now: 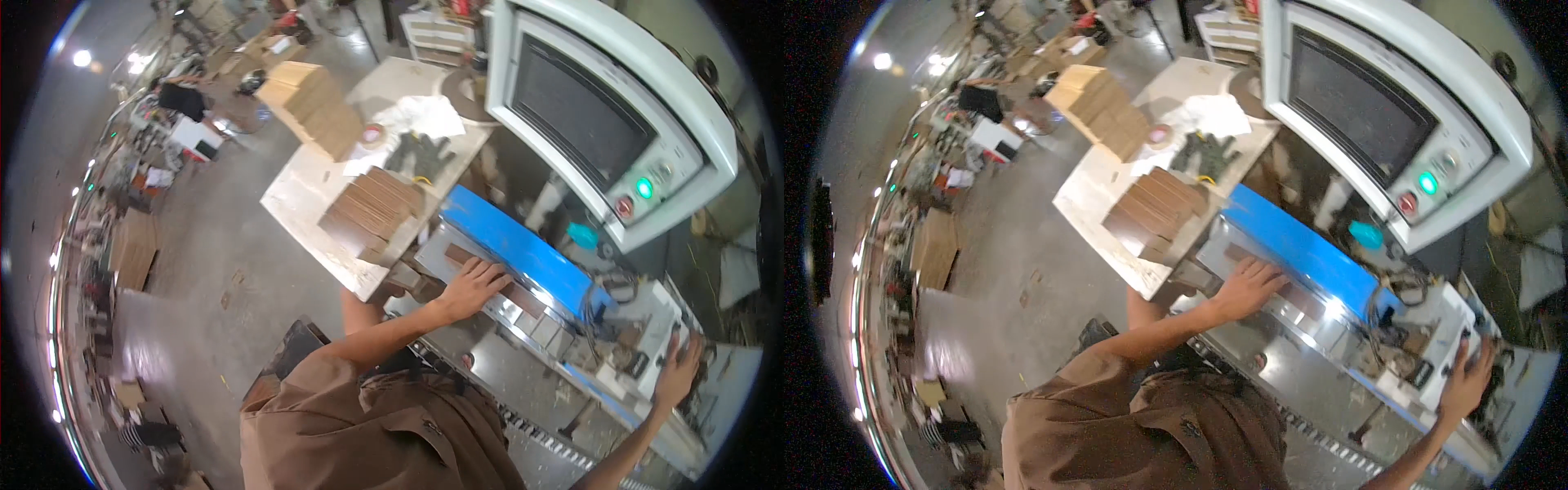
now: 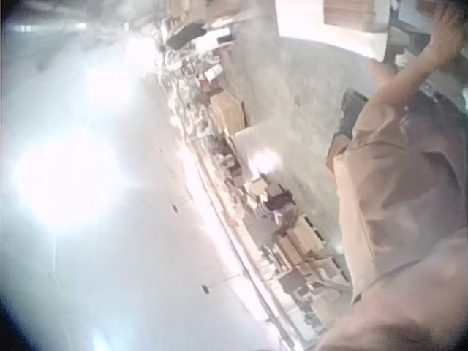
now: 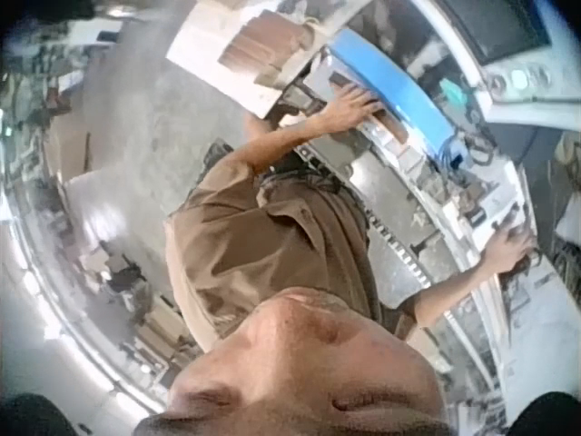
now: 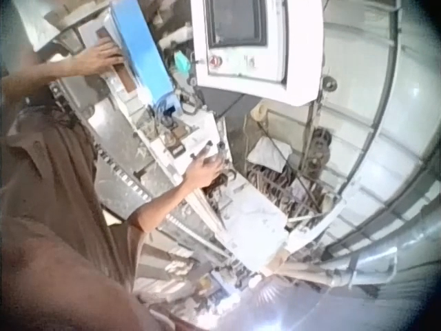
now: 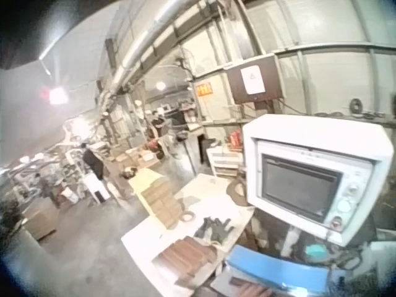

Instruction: The person picks up small rectangular wooden blocks from a stack on a table and places them one by one onto a conveyor belt. The blocks move through a machine with a blue guard, and the person retrieves them from the other side, repeating the process continuously.

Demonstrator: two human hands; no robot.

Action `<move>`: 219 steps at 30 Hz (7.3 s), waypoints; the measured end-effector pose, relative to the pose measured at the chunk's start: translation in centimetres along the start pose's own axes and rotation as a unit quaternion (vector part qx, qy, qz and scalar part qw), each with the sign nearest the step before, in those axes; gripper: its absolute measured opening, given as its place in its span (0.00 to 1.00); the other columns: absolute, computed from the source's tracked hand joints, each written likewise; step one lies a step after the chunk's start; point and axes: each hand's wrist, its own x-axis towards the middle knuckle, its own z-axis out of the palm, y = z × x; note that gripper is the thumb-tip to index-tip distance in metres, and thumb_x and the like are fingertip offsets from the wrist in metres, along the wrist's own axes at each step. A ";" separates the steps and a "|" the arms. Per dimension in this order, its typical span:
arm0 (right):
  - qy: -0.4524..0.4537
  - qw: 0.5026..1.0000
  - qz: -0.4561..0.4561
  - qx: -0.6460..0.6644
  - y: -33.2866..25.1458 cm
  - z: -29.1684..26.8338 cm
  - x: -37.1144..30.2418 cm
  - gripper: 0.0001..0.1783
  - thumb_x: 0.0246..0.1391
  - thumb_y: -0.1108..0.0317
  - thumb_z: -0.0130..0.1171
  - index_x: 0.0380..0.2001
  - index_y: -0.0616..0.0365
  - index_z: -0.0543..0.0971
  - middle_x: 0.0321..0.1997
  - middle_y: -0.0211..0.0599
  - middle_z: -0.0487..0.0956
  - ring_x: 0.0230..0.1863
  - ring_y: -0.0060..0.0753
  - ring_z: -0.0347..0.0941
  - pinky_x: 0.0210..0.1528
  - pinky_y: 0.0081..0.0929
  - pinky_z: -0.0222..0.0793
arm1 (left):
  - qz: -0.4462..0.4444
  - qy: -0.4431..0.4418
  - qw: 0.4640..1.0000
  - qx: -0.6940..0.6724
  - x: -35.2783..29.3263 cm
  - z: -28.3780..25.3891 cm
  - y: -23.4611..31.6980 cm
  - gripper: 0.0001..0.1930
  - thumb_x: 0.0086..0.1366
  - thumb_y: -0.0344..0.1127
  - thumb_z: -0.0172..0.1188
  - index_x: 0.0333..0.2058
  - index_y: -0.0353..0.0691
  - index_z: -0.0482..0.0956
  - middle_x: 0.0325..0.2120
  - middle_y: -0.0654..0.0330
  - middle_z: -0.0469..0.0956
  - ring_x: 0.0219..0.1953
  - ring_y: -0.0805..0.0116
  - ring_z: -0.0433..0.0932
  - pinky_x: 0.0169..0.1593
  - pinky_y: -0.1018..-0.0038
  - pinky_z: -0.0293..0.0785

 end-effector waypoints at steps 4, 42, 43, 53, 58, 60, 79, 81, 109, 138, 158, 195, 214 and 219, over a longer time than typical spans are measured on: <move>0.035 0.999 -0.029 0.018 -0.9 0.1 0.0 0.36 0.69 0.38 0.59 0.69 0.52 0.78 0.74 0.48 0.75 0.74 0.55 0.70 0.73 0.45 0.66 | 0.006 -0.085 0.991 -0.101 -1.1 8.9 3.9 0.23 0.69 0.34 0.58 0.62 0.44 0.78 0.56 0.51 0.77 0.60 0.49 0.74 0.65 0.53 0.69; 0.052 0.998 -0.018 -0.022 -2.7 -1.2 -0.5 0.38 0.69 0.34 0.54 0.67 0.52 0.77 0.71 0.43 0.76 0.69 0.61 0.73 0.68 0.53 0.69 | 0.127 0.011 0.989 -0.076 4.8 20.6 13.3 0.20 0.64 0.34 0.59 0.55 0.52 0.85 0.51 0.68 0.82 0.56 0.65 0.75 0.65 0.58 0.67; 0.057 0.998 -0.028 -0.016 -3.1 -1.2 -0.4 0.37 0.70 0.34 0.54 0.67 0.52 0.77 0.70 0.43 0.76 0.68 0.61 0.73 0.68 0.53 0.70 | 0.104 0.006 0.992 -0.073 4.3 20.9 13.1 0.21 0.64 0.34 0.59 0.55 0.52 0.85 0.52 0.68 0.82 0.57 0.64 0.74 0.67 0.58 0.66; 0.059 0.998 -0.033 -0.018 -2.7 -0.9 -0.6 0.34 0.71 0.39 0.56 0.67 0.51 0.76 0.71 0.42 0.75 0.69 0.60 0.72 0.68 0.52 0.71 | -0.137 0.020 0.990 -0.005 -3.9 5.2 -2.6 0.22 0.66 0.41 0.66 0.58 0.44 0.83 0.60 0.58 0.80 0.66 0.48 0.71 0.68 0.41 0.60; 0.046 0.999 -0.012 -0.018 -3.4 -1.5 -0.5 0.35 0.70 0.39 0.57 0.68 0.51 0.75 0.72 0.43 0.75 0.70 0.61 0.71 0.68 0.52 0.71 | -0.102 -0.062 0.993 0.015 -4.6 4.1 -4.6 0.29 0.68 0.39 0.64 0.67 0.43 0.74 0.67 0.56 0.73 0.67 0.50 0.70 0.71 0.45 0.59; 0.057 0.998 -0.012 -0.024 -3.4 -1.3 -0.5 0.34 0.70 0.39 0.57 0.68 0.51 0.75 0.72 0.43 0.75 0.69 0.61 0.71 0.68 0.52 0.71 | -0.087 -0.070 0.993 0.041 -3.7 3.6 -5.1 0.28 0.68 0.38 0.64 0.66 0.44 0.75 0.64 0.56 0.75 0.65 0.52 0.71 0.71 0.47 0.60; 0.065 0.998 -0.018 0.007 -3.8 -1.7 0.0 0.42 0.63 0.28 0.58 0.63 0.52 0.80 0.67 0.44 0.79 0.63 0.63 0.76 0.62 0.52 0.75 | 0.006 -0.061 0.997 -0.048 0.8 16.9 6.6 0.23 0.67 0.41 0.66 0.61 0.53 0.83 0.53 0.59 0.79 0.55 0.54 0.76 0.61 0.49 0.65; 0.058 0.998 -0.001 -0.011 -3.8 -1.8 -0.1 0.34 0.65 0.37 0.62 0.64 0.48 0.79 0.67 0.37 0.79 0.63 0.59 0.76 0.63 0.49 0.74 | 0.038 -0.012 0.998 -0.047 1.7 17.6 6.3 0.21 0.68 0.37 0.65 0.60 0.54 0.84 0.53 0.63 0.80 0.53 0.57 0.76 0.63 0.49 0.65; 0.054 0.997 0.012 0.058 -1.8 -1.3 -1.1 0.45 0.59 0.27 0.58 0.58 0.61 0.81 0.60 0.45 0.79 0.53 0.62 0.77 0.50 0.55 0.78 | 0.123 -0.078 0.989 -0.033 5.2 21.8 13.4 0.16 0.64 0.36 0.64 0.50 0.47 0.85 0.47 0.59 0.79 0.51 0.53 0.75 0.58 0.50 0.65; 0.065 0.998 -0.009 -0.020 -3.6 -1.4 -0.3 0.39 0.65 0.31 0.58 0.63 0.50 0.80 0.66 0.36 0.80 0.61 0.58 0.78 0.59 0.51 0.78 | -0.070 -0.103 0.989 0.085 -3.4 2.4 -8.0 0.25 0.65 0.39 0.70 0.61 0.47 0.83 0.52 0.57 0.78 0.58 0.51 0.73 0.66 0.52 0.64; 0.072 0.997 0.004 -0.017 -3.3 -1.4 -0.4 0.40 0.63 0.29 0.59 0.63 0.49 0.80 0.66 0.37 0.80 0.60 0.61 0.78 0.60 0.51 0.77 | 0.054 0.001 0.998 -0.040 0.6 16.9 4.4 0.27 0.67 0.25 0.62 0.62 0.58 0.84 0.57 0.66 0.82 0.54 0.53 0.77 0.64 0.44 0.65; 0.052 0.999 0.001 -0.003 -2.7 -1.7 -0.6 0.44 0.63 0.27 0.57 0.64 0.55 0.79 0.67 0.42 0.79 0.59 0.60 0.78 0.58 0.50 0.79 | -0.038 0.084 0.995 -0.024 0.9 15.6 6.3 0.18 0.64 0.35 0.65 0.52 0.49 0.87 0.46 0.62 0.82 0.53 0.56 0.75 0.64 0.47 0.59; 0.095 0.995 -0.010 -0.011 -2.8 -1.0 -0.5 0.41 0.62 0.29 0.60 0.62 0.52 0.82 0.65 0.38 0.81 0.57 0.59 0.79 0.57 0.49 0.79 | -0.061 -0.070 0.995 0.018 -1.9 6.4 -3.8 0.27 0.62 0.30 0.66 0.61 0.49 0.81 0.55 0.56 0.77 0.60 0.52 0.73 0.67 0.45 0.56; 0.105 0.994 -0.019 -0.011 -2.8 -0.9 -0.5 0.41 0.61 0.29 0.61 0.61 0.53 0.82 0.64 0.39 0.81 0.56 0.59 0.80 0.55 0.49 0.80 | -0.041 -0.039 0.998 0.039 -1.1 11.7 3.5 0.28 0.67 0.42 0.67 0.66 0.53 0.77 0.57 0.58 0.77 0.61 0.54 0.73 0.68 0.46 0.55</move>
